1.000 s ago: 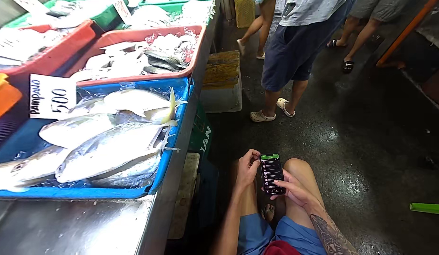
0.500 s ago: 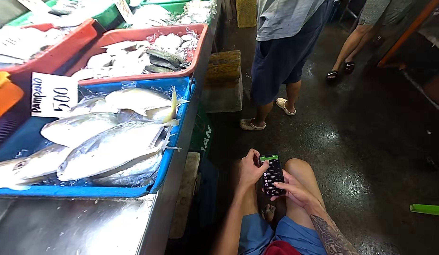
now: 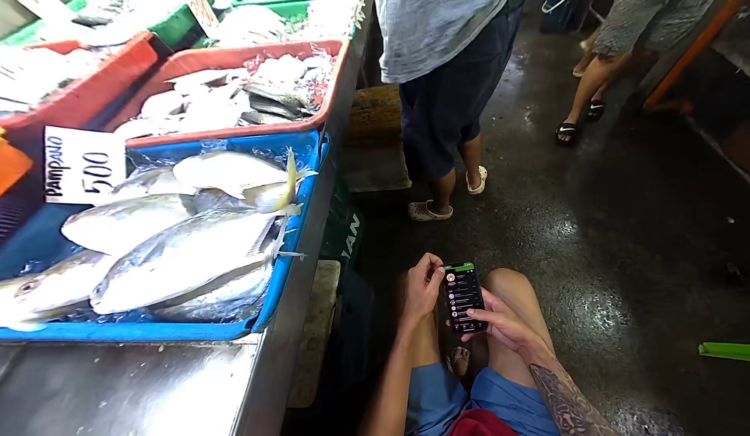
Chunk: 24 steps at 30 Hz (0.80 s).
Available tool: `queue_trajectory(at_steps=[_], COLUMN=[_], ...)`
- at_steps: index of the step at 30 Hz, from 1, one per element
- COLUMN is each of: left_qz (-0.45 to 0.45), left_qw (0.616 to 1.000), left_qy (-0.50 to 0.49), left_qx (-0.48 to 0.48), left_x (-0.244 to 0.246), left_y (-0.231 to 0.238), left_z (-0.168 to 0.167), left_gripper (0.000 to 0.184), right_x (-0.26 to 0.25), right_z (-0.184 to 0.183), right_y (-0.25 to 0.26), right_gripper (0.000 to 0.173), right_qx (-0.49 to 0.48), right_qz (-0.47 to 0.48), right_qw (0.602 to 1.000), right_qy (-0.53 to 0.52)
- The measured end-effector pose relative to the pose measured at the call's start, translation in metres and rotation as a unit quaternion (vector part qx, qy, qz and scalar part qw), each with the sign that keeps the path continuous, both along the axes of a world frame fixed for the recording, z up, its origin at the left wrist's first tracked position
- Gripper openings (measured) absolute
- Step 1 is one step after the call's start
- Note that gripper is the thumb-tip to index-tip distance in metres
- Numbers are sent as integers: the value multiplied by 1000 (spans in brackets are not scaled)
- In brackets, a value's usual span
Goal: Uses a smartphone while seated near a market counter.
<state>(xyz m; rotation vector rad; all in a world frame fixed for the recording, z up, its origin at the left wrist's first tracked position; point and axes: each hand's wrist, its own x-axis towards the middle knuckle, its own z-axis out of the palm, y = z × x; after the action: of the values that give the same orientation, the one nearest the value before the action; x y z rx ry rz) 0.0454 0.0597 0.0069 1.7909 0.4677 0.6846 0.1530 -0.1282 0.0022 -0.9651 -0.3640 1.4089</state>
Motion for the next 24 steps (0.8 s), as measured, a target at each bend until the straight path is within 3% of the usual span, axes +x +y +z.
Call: queue_trajectory(at_steps=[16,21,24], left_qz=[-12,-15,-11], left_qw=[1000,1000,1000], left_qy=[-11,-12,-8], left_qx=[-3,-5,-7], left_x=[-1,-2,-2], left_y=[1,1,1], left_z=[0,0,1], left_gripper=[22,21,21], right_x=[-1,-1,-1], right_z=[1,2,0], right_y=[0,0,-1], right_gripper=[45,67,66], right_qx=[-9,-14,-2], right_qz=[-8,-1,-2], right_qw=[1000,1000,1000], right_qy=[-6,-18,-9])
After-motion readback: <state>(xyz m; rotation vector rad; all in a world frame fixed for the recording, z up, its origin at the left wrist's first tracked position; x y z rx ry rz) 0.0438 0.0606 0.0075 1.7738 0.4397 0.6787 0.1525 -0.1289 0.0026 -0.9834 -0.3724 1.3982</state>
